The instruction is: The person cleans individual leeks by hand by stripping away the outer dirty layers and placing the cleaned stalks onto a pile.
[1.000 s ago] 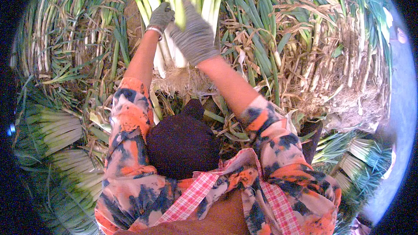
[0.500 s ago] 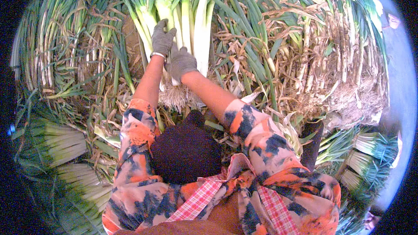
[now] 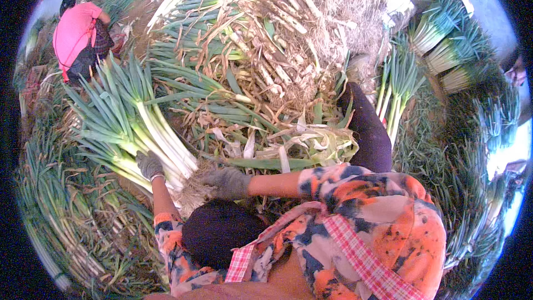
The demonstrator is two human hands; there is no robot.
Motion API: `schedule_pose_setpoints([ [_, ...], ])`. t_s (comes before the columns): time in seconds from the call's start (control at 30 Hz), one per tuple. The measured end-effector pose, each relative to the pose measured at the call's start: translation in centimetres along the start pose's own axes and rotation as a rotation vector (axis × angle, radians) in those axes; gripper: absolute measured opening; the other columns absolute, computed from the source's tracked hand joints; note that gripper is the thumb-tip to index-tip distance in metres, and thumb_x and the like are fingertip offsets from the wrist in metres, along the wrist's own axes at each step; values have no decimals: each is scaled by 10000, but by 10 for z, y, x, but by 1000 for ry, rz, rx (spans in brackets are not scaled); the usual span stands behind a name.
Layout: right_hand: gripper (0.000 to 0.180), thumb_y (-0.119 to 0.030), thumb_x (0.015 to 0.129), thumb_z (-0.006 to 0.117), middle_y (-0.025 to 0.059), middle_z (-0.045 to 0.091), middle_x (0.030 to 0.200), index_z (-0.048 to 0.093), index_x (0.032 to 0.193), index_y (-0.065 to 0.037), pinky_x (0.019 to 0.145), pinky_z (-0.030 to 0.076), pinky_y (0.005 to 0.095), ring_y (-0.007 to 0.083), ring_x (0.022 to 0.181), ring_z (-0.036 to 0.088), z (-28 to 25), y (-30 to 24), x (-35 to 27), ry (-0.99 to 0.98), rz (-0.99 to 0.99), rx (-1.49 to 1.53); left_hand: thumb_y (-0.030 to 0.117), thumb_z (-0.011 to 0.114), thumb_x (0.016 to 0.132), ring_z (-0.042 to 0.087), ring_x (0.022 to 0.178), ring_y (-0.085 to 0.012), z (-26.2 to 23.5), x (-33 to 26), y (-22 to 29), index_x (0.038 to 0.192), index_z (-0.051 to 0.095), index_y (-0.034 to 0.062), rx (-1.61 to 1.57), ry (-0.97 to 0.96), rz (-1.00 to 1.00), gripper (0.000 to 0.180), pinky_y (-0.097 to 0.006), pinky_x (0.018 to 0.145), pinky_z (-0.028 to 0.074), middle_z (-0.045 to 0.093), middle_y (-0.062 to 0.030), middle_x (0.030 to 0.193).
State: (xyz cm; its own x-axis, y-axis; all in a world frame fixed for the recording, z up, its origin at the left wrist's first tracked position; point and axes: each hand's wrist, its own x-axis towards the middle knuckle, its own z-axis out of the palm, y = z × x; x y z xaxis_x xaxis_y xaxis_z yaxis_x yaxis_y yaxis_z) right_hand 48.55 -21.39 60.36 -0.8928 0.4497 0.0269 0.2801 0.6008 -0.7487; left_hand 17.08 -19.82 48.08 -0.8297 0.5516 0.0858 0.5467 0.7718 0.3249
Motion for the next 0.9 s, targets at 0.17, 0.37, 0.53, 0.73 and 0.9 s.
schedule_pose_setpoints([
  [0.17,396,-266,787,554,191,550,979,491,1122,-64,766,443,392,329,881,550,-25,27,-63,66,95,93,667,348,759,224,1253,-363,-23,-16,48,1309,194,-61,153,-49,45,925,-411,1008,242,203,-246,1357],
  [0.37,333,-248,802,538,138,565,1020,516,1096,-92,804,442,346,268,896,569,-59,73,-83,39,120,-78,602,346,799,248,1263,-284,4,-17,37,1337,184,26,202,-104,-87,806,-451,957,276,236,-159,1374],
  [0.53,250,-106,726,579,42,585,977,575,976,-95,779,466,305,187,832,579,-225,165,-65,648,-65,-1076,561,358,816,246,1267,-254,-2,-21,43,1336,191,38,278,-92,-79,756,-439,954,272,240,-129,1378],
  [0.73,385,-226,759,526,197,507,1087,484,1097,-46,769,458,405,311,966,535,-411,214,-16,1007,713,-976,500,367,841,208,1284,-256,-16,-28,58,1338,187,38,333,8,-11,703,-423,983,250,196,-125,1397],
  [0.9,391,-299,748,496,189,580,1007,556,1032,-37,779,455,406,286,883,587,-488,285,0,320,924,-890,430,342,871,170,1300,-259,10,-15,47,1348,162,32,338,-77,108,647,-409,1013,221,149,-118,1413],
])
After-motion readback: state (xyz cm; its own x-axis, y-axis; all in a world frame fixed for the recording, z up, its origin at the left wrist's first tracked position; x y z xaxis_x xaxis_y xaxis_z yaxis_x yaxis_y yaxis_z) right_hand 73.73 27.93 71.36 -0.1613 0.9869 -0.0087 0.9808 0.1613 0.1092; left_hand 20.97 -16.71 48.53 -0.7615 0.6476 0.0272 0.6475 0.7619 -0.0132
